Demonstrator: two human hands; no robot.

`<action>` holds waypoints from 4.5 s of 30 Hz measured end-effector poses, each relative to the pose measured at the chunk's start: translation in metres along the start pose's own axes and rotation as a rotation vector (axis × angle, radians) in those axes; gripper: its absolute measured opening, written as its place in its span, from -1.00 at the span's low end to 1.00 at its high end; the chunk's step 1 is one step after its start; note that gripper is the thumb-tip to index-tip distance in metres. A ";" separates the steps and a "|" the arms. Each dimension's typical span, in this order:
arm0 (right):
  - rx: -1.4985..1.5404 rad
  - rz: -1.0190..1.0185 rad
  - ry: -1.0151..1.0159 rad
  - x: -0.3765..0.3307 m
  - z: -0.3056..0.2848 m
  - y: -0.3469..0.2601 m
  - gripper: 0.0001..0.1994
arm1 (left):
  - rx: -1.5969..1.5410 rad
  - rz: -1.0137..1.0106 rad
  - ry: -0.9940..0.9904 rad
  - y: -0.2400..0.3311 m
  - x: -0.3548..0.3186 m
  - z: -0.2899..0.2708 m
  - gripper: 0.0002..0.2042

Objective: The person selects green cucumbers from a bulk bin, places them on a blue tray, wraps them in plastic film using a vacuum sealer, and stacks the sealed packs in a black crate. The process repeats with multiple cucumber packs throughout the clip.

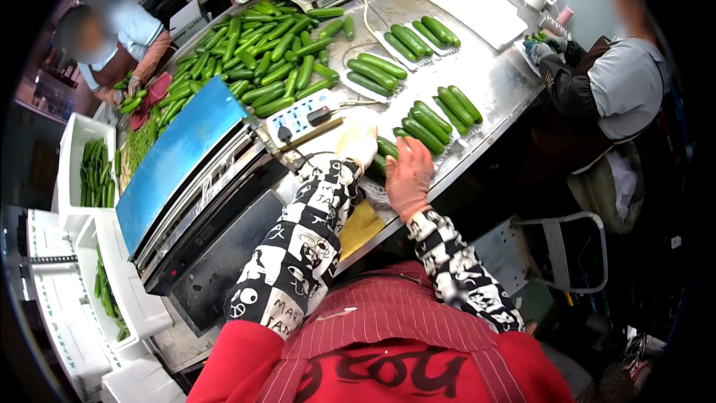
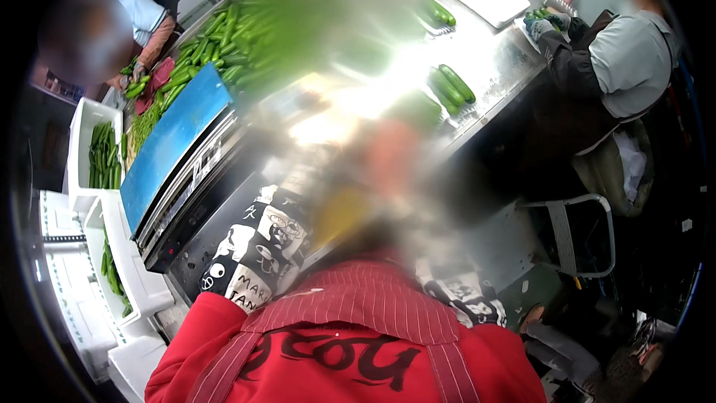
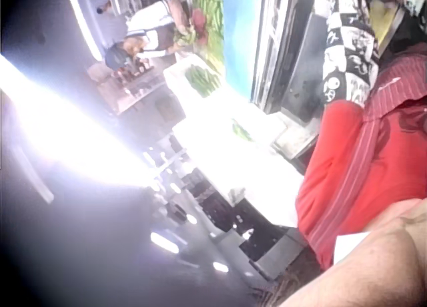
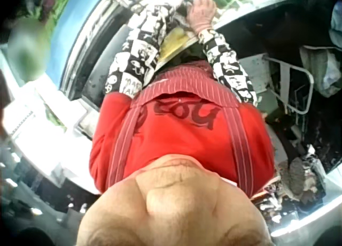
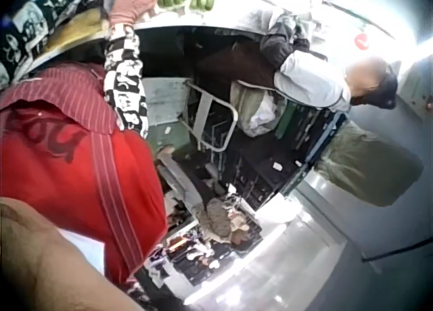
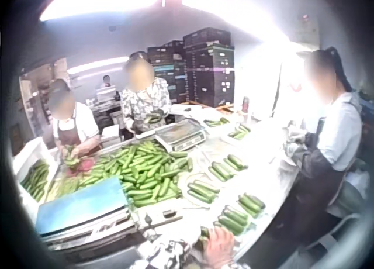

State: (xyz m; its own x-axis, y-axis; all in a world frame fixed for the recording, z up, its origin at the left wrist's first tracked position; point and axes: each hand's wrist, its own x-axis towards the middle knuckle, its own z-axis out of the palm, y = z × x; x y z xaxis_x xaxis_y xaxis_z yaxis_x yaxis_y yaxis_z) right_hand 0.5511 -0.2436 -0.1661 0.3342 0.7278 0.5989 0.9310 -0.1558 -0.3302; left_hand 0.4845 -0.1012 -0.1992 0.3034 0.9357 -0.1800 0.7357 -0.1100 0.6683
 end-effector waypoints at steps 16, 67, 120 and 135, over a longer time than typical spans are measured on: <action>0.474 0.799 -0.288 -0.016 0.002 0.020 -0.38 | 0.072 0.031 -0.217 0.042 -0.016 -0.026 -0.44; 0.406 -1.252 -0.478 0.142 0.107 -0.245 -0.81 | 0.503 0.513 0.237 -0.283 -0.176 -0.401 -0.88; 0.671 -0.199 -0.923 0.081 -0.005 -0.219 -0.65 | -0.519 0.126 0.758 -0.120 -0.192 -0.301 -0.89; 0.333 -0.283 -1.255 -0.017 0.000 -0.243 -0.80 | -0.476 -0.299 0.699 -0.201 -0.333 -0.219 -0.70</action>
State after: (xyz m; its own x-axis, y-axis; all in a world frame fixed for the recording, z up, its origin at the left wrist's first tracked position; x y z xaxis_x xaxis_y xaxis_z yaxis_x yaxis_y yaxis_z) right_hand 0.3196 -0.2181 -0.0958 -0.3931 0.8545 -0.3396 0.8050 0.1414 -0.5762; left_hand 0.1032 -0.3175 -0.1156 -0.4132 0.9105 -0.0177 0.3483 0.1760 0.9207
